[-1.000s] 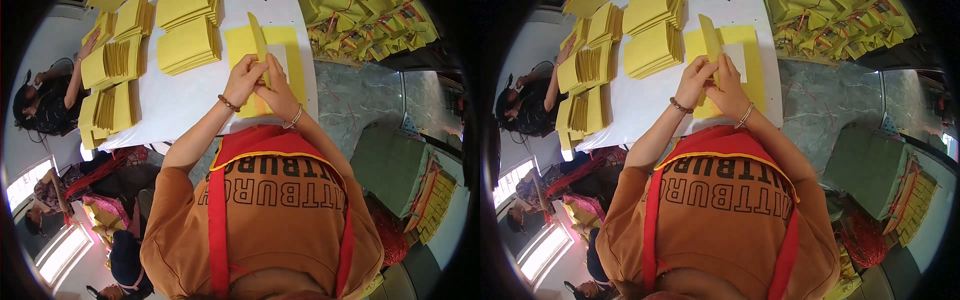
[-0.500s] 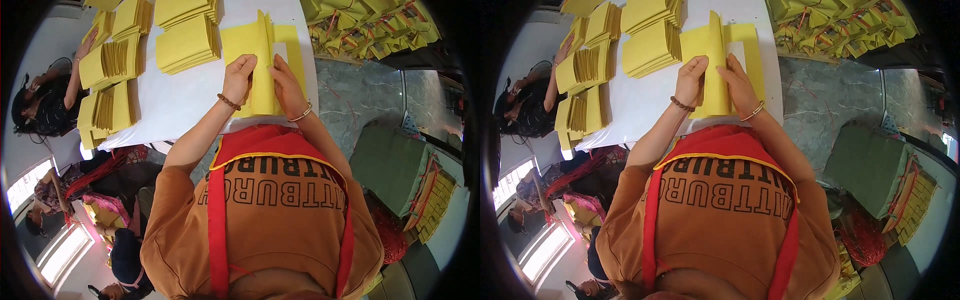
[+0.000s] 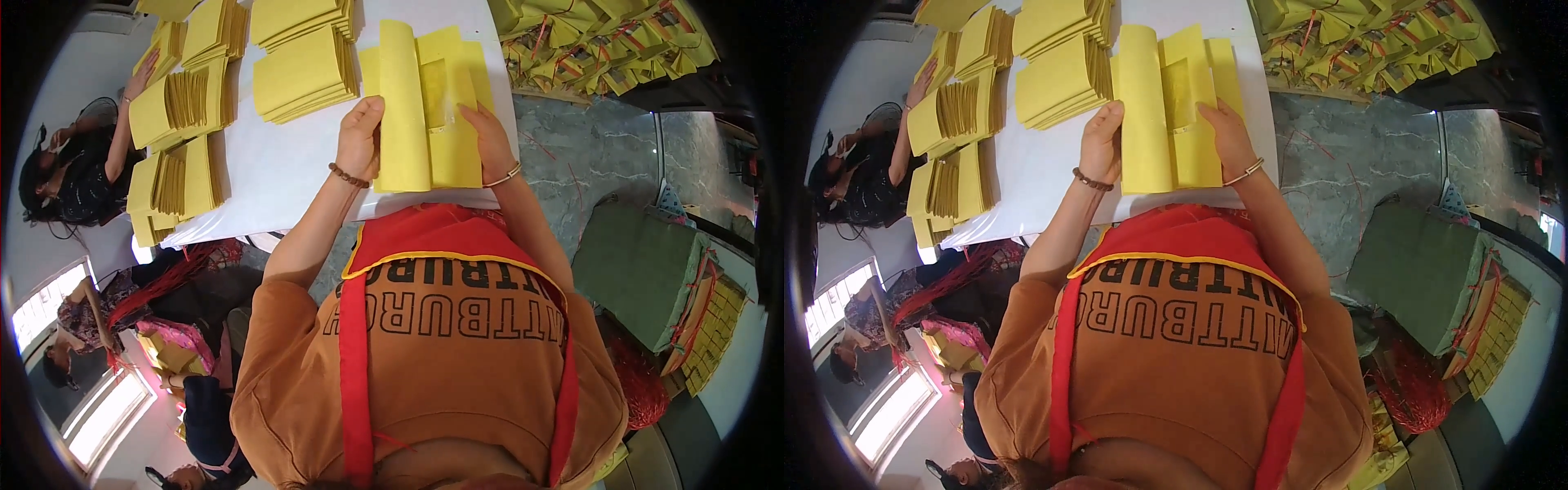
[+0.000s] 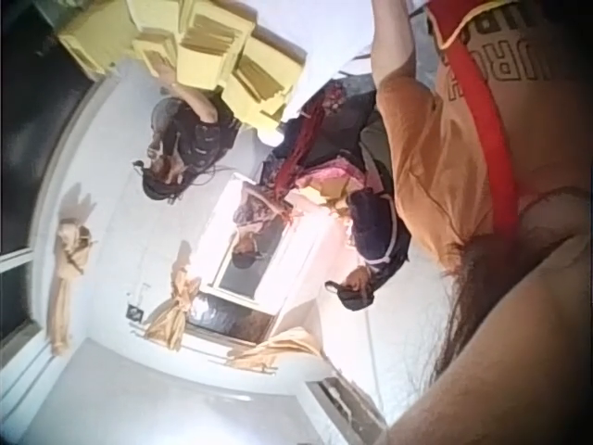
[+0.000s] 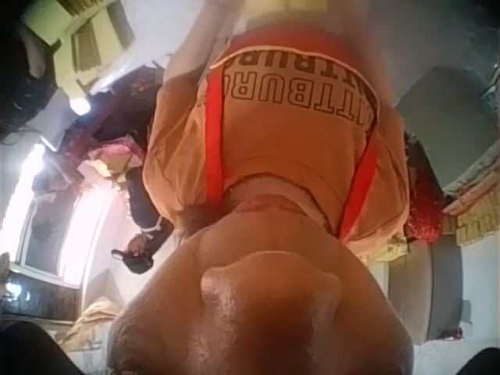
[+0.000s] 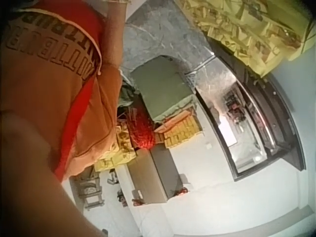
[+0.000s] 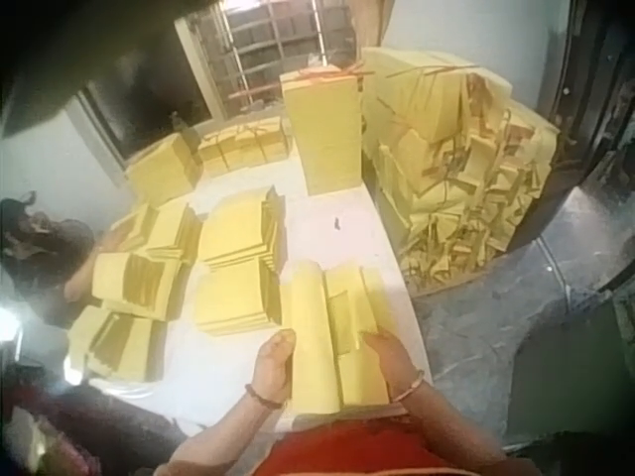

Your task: Folding and stacking yellow joss paper with foil centers at a workshop table.

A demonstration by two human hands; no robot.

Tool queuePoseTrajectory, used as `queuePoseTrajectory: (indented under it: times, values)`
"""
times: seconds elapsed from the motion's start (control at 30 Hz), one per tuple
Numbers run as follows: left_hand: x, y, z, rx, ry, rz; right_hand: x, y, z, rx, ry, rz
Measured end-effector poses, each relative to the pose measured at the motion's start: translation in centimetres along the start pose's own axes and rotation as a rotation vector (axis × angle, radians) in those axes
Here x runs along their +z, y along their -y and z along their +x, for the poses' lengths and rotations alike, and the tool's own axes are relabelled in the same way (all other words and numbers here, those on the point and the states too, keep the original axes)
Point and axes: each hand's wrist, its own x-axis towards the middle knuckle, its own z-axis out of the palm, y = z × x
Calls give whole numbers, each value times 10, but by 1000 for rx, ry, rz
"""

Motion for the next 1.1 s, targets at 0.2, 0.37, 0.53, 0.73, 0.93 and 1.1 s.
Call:
queuePoseTrajectory:
  times: [0.2,0.37,0.53,0.73,0.93,1.1]
  values:
    - [-3,-10,-7,13,57,47,-5,-5,2,-22,7,-201]
    - [-9,-7,-9,39,-44,-20,-7,-5,2,-105,35,-211]
    - [-17,-25,-18,139,-72,180,-11,-7,3,-176,-9,-341]
    - [-13,-60,-31,275,-102,361,-11,-2,0,-144,10,-335]
    - [2,-46,-30,148,-57,277,6,-4,-4,-384,26,-491]
    - [13,-18,-16,30,4,190,6,-3,-4,-459,46,-616]
